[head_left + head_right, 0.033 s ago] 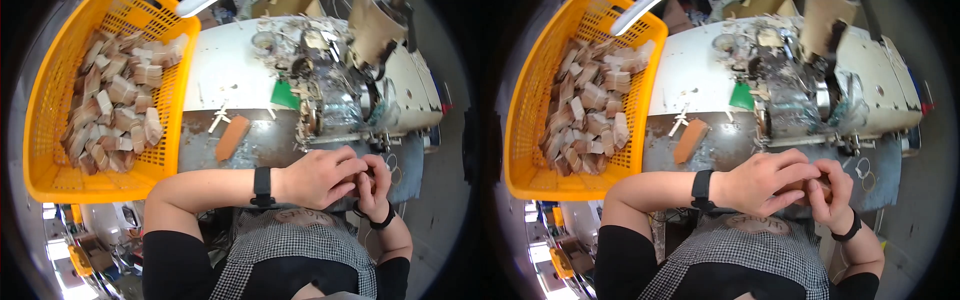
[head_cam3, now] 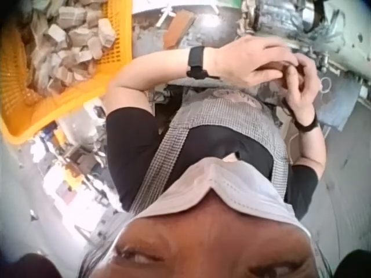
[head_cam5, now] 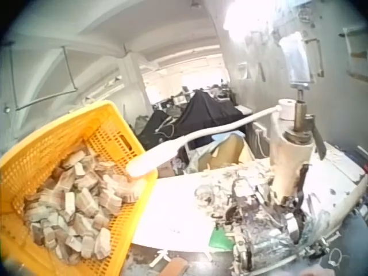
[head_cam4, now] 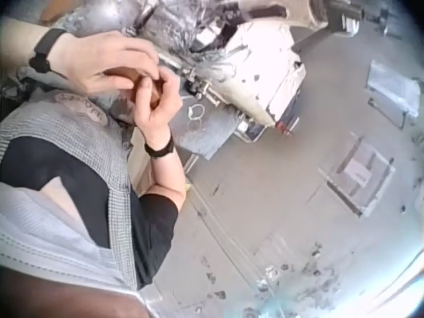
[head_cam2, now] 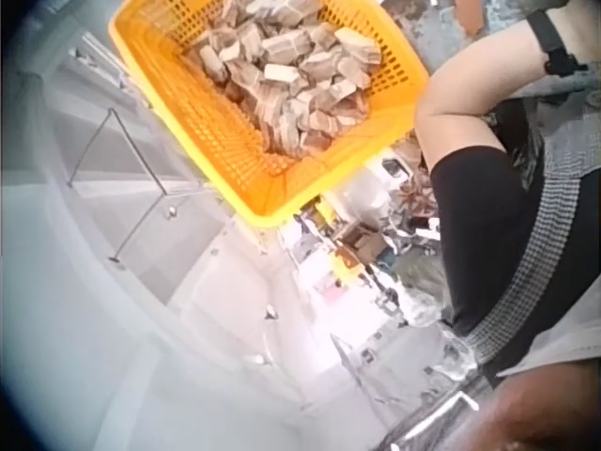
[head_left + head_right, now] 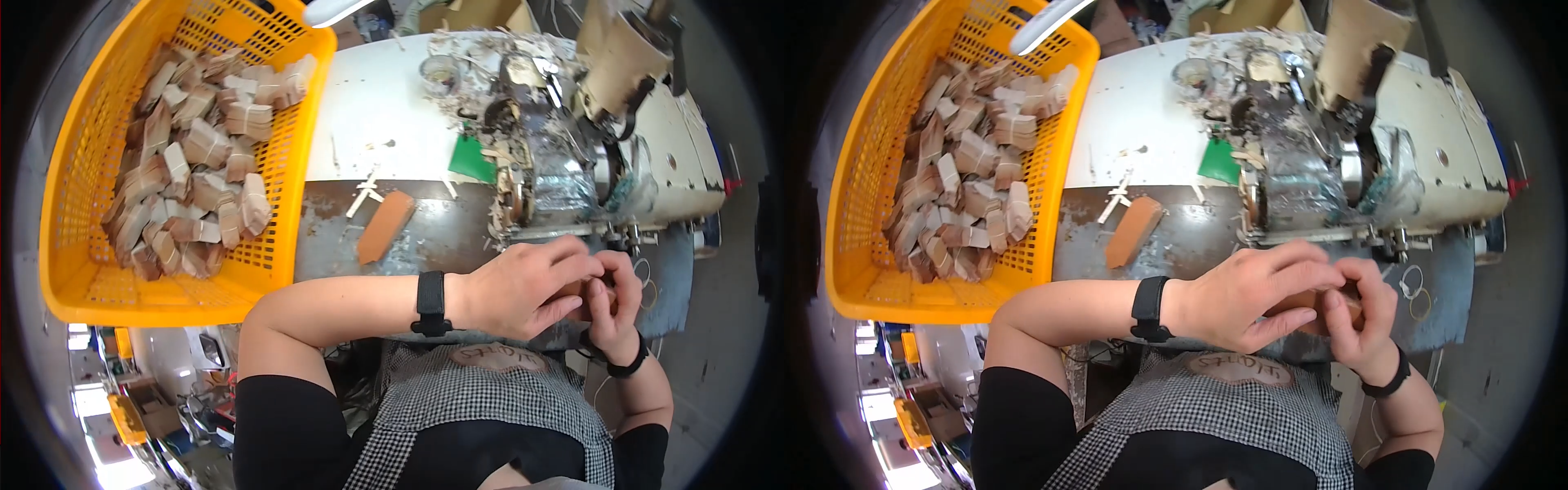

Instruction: The recorder uses an industrial skiving machine to thin the edges of leather shoe components.

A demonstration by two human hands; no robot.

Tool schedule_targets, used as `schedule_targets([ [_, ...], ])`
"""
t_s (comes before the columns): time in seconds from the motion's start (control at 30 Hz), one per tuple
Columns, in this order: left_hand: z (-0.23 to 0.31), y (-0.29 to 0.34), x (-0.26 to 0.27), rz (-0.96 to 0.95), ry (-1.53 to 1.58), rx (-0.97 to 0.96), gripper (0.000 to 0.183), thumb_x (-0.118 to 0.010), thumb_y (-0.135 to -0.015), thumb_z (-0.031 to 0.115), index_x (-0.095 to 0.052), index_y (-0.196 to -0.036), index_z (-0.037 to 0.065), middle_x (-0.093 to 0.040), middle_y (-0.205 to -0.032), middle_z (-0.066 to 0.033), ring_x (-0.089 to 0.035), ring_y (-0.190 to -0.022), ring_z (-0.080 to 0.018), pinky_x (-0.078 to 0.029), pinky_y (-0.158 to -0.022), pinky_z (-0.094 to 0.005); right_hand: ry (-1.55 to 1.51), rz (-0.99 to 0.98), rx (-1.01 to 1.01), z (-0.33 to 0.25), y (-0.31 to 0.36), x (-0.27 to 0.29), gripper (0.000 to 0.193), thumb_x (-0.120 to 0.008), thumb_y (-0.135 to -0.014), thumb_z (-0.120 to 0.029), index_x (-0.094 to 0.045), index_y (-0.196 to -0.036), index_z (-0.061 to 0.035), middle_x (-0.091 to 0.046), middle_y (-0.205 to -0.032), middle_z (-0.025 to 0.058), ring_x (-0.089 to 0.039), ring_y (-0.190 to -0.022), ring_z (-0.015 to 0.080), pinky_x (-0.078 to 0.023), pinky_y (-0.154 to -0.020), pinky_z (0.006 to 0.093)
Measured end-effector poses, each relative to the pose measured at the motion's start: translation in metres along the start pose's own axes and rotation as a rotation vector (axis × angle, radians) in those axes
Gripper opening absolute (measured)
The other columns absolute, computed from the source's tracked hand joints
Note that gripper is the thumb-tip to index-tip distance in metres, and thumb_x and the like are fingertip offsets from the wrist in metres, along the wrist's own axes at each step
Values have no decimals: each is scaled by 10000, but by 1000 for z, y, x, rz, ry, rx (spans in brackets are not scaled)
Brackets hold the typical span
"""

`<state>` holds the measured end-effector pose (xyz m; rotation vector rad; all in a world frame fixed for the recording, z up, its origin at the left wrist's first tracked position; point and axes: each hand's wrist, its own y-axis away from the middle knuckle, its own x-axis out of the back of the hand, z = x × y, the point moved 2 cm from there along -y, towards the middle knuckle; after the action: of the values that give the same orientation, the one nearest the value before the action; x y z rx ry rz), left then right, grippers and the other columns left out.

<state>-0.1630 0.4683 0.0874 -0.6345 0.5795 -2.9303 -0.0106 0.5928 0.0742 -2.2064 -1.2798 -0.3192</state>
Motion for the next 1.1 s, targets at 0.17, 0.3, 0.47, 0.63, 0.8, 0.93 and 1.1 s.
schedule_targets([
  [0.17, 0, -13, 23, 87, 81, 62, 258, -645, -832, 56, -584, -1080, 18, -613, -1066, -157, -633, -974, -329, -513, -813, -373, -121, -69, -84, -5, -30, 12, 201, -550, -933, -138, -555, -1051, 24, -604, -853, 53, -544, -718, 97, -436, -648, 224],
  [0.3, -14, -22, 60, 169, -100, 333, 211, -656, -904, 214, -612, -953, 14, -640, -816, -79, -608, -742, -150, -484, -687, -280, -16, 78, -56, 0, -49, 20, 240, -621, -888, -70, -564, -1106, 13, -577, -806, 21, -463, -605, 43, -373, -558, 192],
  [0.47, -31, -23, 92, 139, 7, 661, 317, -625, -919, 322, -664, -906, 8, -653, -730, -69, -607, -675, -134, -490, -656, -325, 359, 149, 78, -1, -70, 54, 223, -731, -788, -32, -608, -973, -6, -527, -741, 25, -405, -532, 70, -340, -505, 206],
  [0.63, -27, -47, 97, 80, -22, 809, 261, -625, -952, 291, -632, -863, 46, -585, -713, 68, -490, -649, -15, -421, -606, -219, 575, 61, 429, 5, -84, 61, 355, -745, -684, -18, -604, -1010, -24, -583, -841, 91, -541, -688, 224, -450, -603, 323],
  [0.8, -12, -69, 89, -41, -168, 903, 268, -618, -946, 290, -653, -915, 26, -631, -756, 36, -538, -673, -33, -451, -631, -228, 667, -81, 488, 13, -90, 46, 573, -704, -658, -79, -545, -1205, -12, -556, -1132, 162, -546, -1031, 348, -465, -885, 423],
  [0.93, -25, -58, 87, 49, -41, 781, 295, -629, -937, 316, -652, -901, 25, -640, -758, 29, -547, -673, -35, -450, -624, -231, 681, -103, 461, 25, -95, 41, 658, -693, -651, -100, -500, -1274, -9, -545, -1169, 167, -533, -1077, 355, -432, -944, 445],
  [1.1, -24, -61, 85, 23, -98, 839, 316, -643, -930, 333, -656, -953, 19, -638, -783, 25, -545, -692, -41, -456, -631, -226, 651, -91, 505, 27, -92, 43, 661, -687, -654, -98, -496, -1280, -9, -552, -1163, 165, -536, -1072, 349, -426, -950, 450],
])
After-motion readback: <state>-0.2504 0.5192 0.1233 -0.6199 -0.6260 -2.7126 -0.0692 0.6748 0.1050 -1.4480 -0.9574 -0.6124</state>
